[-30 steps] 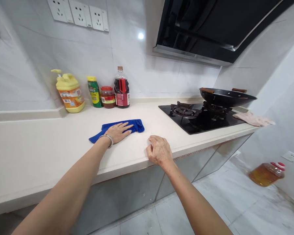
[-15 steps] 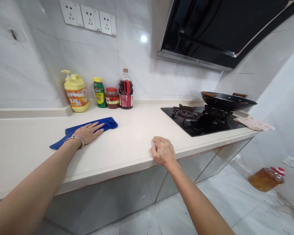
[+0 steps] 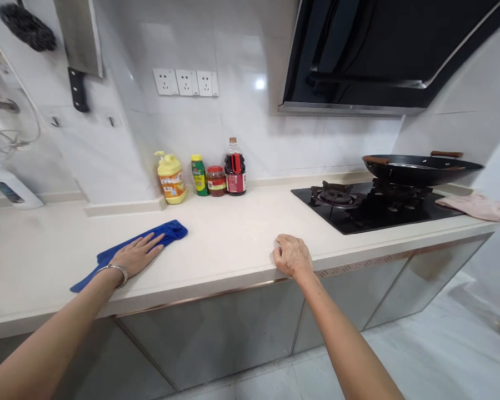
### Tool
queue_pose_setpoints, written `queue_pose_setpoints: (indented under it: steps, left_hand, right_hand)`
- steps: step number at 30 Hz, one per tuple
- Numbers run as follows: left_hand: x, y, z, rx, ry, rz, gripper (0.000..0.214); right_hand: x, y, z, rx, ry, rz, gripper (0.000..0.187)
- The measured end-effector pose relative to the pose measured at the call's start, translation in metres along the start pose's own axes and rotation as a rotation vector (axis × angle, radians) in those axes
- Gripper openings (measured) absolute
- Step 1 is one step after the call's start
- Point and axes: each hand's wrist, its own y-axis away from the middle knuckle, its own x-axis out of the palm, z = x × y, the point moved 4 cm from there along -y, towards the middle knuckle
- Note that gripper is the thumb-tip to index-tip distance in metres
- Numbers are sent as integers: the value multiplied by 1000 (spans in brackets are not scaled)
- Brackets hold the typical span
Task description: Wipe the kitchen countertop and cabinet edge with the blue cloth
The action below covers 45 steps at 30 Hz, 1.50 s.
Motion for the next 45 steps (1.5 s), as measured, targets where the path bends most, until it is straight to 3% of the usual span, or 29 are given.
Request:
queue_pose_setpoints:
  steps: [8,14,23,28,37,40,45]
  left_hand:
    - [2,49,0,16,-39,-23,66]
    - [-3,82,-14,62,-71,17,65]
    - [-2,116,-48,148,-118,-28,60]
    - [-2,128,-91,227,-104,-59,56]
    - [2,120,-199,500,-4,-173,56]
    - [2,104,-218,546,32,-139,56]
    - [5,72,-233,600,57,-48,57]
  right_hand:
    - [-5,1,5,15,-1,29,27]
    - [-8,1,6,14,-9,43,27]
    - [-8,0,7,15,-27,35,27]
    - [-9,1,7,18,-18,33,27]
    - [-7,1,7,3,-22,11,24]
    - [-7,1,6,3,-14,-10,25]
    - [-6,1,4,7,-22,-26,25]
